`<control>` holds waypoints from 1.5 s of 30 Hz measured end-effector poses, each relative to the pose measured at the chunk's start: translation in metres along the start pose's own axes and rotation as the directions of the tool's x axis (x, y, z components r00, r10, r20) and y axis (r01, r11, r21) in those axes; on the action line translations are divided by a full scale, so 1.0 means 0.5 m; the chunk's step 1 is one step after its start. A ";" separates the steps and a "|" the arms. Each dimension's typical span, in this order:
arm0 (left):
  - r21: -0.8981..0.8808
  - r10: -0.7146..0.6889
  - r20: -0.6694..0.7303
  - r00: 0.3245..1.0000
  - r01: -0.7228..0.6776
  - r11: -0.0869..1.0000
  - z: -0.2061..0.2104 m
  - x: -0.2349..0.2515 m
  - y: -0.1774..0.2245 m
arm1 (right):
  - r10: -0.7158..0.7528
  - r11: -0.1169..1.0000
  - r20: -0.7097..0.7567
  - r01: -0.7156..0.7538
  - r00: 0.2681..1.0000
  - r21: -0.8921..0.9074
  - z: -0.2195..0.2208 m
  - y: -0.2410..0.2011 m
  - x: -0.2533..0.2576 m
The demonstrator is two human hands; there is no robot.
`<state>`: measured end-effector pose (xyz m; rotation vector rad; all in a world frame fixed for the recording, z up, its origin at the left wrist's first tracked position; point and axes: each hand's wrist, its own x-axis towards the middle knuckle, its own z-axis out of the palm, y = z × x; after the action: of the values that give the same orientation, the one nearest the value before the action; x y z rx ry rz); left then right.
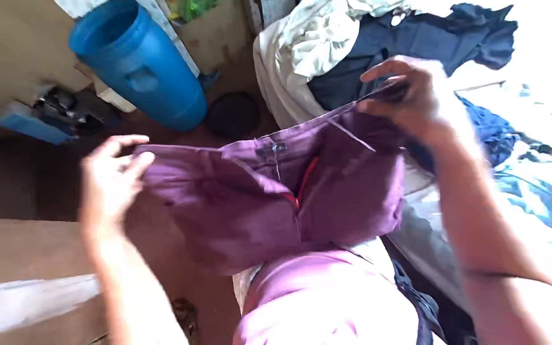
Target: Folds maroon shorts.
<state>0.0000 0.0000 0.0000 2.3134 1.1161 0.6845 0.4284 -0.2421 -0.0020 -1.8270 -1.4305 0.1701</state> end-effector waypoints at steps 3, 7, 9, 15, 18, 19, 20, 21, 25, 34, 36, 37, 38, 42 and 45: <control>0.210 -0.183 0.125 0.975 0.154 0.965 0.215 -0.037 -0.030 | 0.160 0.956 0.063 -0.138 0.985 -0.258 0.193 0.101 -0.117; 0.228 -0.025 0.179 0.984 -0.016 0.973 0.398 -0.142 -0.077 | 0.168 0.916 0.101 -0.117 0.981 -0.384 0.277 0.149 -0.280; 0.194 -0.006 0.141 0.990 -0.022 0.981 0.401 -0.162 -0.089 | 0.235 0.911 0.093 -0.185 0.968 -0.369 0.256 0.156 -0.306; 0.197 0.073 0.100 0.992 -0.092 0.976 0.395 -0.173 -0.004 | 0.224 0.931 0.057 -0.196 0.973 -0.308 0.236 0.151 -0.283; 0.105 0.188 0.123 0.975 -0.201 0.974 0.424 -0.181 0.093 | -0.008 0.952 0.074 0.030 0.997 -0.303 0.243 0.129 -0.220; 0.047 0.200 0.151 0.968 -0.209 0.977 0.441 -0.184 0.119 | -0.089 0.945 0.093 0.114 0.992 -0.306 0.252 0.124 -0.195; 0.000 0.203 0.185 0.962 -0.206 0.979 0.459 -0.186 0.139 | -0.153 0.934 0.110 0.180 0.982 -0.309 0.264 0.123 -0.171; -0.026 0.197 0.215 0.956 -0.197 0.980 0.477 -0.187 0.154 | -0.188 0.923 0.137 0.223 0.973 -0.313 0.274 0.126 -0.149; 0.050 0.182 0.228 0.956 -0.199 0.979 0.539 -0.192 0.165 | -0.188 0.923 0.286 0.268 0.940 -0.276 0.274 0.162 -0.099; 0.049 0.344 0.045 0.938 -0.346 0.937 0.593 -0.205 0.143 | -0.156 0.976 0.354 0.199 0.922 -0.088 0.265 0.153 -0.062; 0.038 0.390 0.043 0.920 -0.391 0.919 0.594 -0.208 0.140 | -0.082 0.979 0.412 0.150 0.908 -0.135 0.282 0.158 -0.042; 0.037 0.406 0.039 0.913 -0.408 0.912 0.594 -0.210 0.138 | -0.046 0.979 0.437 0.127 0.899 -0.158 0.290 0.163 -0.033; 0.036 0.417 0.031 0.908 -0.418 0.908 0.594 -0.212 0.136 | -0.041 0.977 0.451 0.129 0.892 -0.167 0.298 0.171 -0.024; 0.026 0.413 -0.013 0.911 -0.412 0.911 0.599 -0.219 0.129 | -0.168 0.976 0.410 0.211 0.897 -0.061 0.292 0.180 -0.016; 0.012 0.378 -0.035 0.925 -0.378 0.926 0.599 -0.221 0.124 | -0.284 0.958 0.220 0.285 0.933 0.028 0.261 0.158 -0.048</control>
<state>0.1601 -0.1838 -0.2150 2.5574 0.6854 0.8658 0.4089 -0.2021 -0.1497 -1.6192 -1.8365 0.2294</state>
